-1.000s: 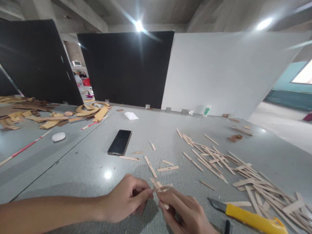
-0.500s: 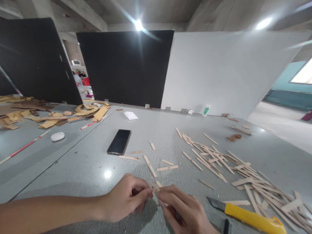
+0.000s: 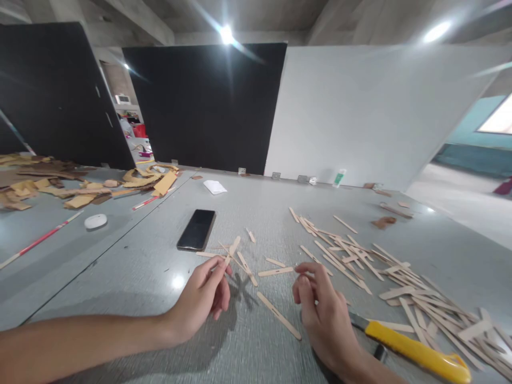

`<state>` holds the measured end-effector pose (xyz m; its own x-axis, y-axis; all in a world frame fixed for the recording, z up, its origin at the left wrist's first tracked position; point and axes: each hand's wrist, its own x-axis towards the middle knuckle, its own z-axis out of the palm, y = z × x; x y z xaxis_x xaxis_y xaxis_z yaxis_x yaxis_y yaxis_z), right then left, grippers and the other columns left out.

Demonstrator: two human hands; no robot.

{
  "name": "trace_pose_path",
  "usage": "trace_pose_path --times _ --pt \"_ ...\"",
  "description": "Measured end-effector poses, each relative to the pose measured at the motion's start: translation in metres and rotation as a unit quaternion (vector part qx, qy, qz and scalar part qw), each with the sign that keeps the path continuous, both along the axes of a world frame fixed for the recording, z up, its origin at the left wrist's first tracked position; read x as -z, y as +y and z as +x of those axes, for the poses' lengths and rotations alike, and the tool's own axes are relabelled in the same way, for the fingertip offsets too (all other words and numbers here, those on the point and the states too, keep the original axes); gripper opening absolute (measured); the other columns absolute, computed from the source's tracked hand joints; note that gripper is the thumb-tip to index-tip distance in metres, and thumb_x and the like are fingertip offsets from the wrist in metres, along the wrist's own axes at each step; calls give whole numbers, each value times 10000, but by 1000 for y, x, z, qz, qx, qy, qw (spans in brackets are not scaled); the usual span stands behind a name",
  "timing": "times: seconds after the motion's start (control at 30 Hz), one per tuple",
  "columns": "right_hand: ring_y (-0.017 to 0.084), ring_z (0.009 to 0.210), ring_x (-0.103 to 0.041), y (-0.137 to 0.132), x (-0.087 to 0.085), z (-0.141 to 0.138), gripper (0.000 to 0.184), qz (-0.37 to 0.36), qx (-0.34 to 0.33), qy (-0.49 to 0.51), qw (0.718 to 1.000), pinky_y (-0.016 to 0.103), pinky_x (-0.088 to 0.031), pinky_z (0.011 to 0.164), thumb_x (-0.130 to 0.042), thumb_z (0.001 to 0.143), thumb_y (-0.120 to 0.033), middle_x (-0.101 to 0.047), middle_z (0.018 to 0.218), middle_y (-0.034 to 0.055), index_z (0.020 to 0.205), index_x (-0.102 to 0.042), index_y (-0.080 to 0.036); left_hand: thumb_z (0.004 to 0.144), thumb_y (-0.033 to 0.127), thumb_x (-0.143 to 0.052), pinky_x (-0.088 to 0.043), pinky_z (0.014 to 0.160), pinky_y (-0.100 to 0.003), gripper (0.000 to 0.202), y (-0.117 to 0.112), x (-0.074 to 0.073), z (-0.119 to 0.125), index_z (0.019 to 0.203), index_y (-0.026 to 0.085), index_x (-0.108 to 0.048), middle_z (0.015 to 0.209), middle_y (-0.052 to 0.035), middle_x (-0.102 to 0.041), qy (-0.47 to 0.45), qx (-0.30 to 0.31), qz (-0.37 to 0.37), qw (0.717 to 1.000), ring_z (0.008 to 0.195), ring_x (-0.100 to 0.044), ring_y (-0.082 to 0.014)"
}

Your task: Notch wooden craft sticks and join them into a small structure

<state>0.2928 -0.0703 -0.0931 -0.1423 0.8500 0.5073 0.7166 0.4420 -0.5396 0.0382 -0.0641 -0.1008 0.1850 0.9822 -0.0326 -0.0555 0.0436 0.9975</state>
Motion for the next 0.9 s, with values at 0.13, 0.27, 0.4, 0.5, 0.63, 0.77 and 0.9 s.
trace_pose_path --times 0.13,0.27,0.4,0.5,0.63,0.77,0.9 --pt "162 491 -516 4 -4 -1 217 -41 -38 -57 997 259 -382 533 -396 1032 -172 -494 580 -77 893 -536 -262 1079 538 -440 -285 393 -173 343 0 -1 1 948 227 -503 525 64 -577 -23 -9 -3 1000 376 -418 -79" --pt "172 576 -583 2 -5 -5 244 -60 -82 -99 990 266 -395 591 -385 977 -124 -596 650 -29 858 -561 -243 1070 528 -466 -279 394 -167 336 0 -2 0 940 223 -513 530 61 -582 -33 0 -7 999 385 -423 -76" --pt "158 555 -503 0 -4 -9 193 -65 -124 -139 980 280 -332 580 -479 906 -109 -574 648 -32 778 -543 -238 1064 523 -475 -279 397 -170 333 -1 -1 0 934 220 -525 523 60 -574 -39 13 -5 999 389 -417 -77" --pt "144 559 -470 -1 -5 -13 178 -68 -156 -156 973 272 -325 577 -537 923 -133 -578 664 -37 779 -573 -231 1059 508 -486 -271 398 -171 327 -1 1 0 924 214 -537 522 57 -575 -41 28 0 999 384 -420 -75" --pt "137 641 -558 -1 -7 -15 220 -72 -187 -160 967 239 -389 641 -547 1017 -193 -668 749 -16 826 -652 -222 1056 471 -493 -268 403 -175 320 -1 2 0 897 200 -554 526 45 -580 -48 41 6 998 389 -427 -74" --pt "133 570 -495 -1 -6 -15 332 -66 -181 -164 967 249 -362 603 -531 1070 -247 -627 658 -21 761 -648 -207 1059 446 -471 -256 400 -186 313 1 5 -1 870 206 -542 518 46 -557 -64 38 3 997 392 -399 -81" --pt "122 516 -389 -1 -4 -15 351 -58 -177 -174 967 262 -302 559 -572 1056 -259 -532 580 -47 713 -621 -204 1037 449 -478 -154 396 -196 347 4 8 -2 768 238 -420 481 114 -318 -98 28 2 995 403 -204 -76"
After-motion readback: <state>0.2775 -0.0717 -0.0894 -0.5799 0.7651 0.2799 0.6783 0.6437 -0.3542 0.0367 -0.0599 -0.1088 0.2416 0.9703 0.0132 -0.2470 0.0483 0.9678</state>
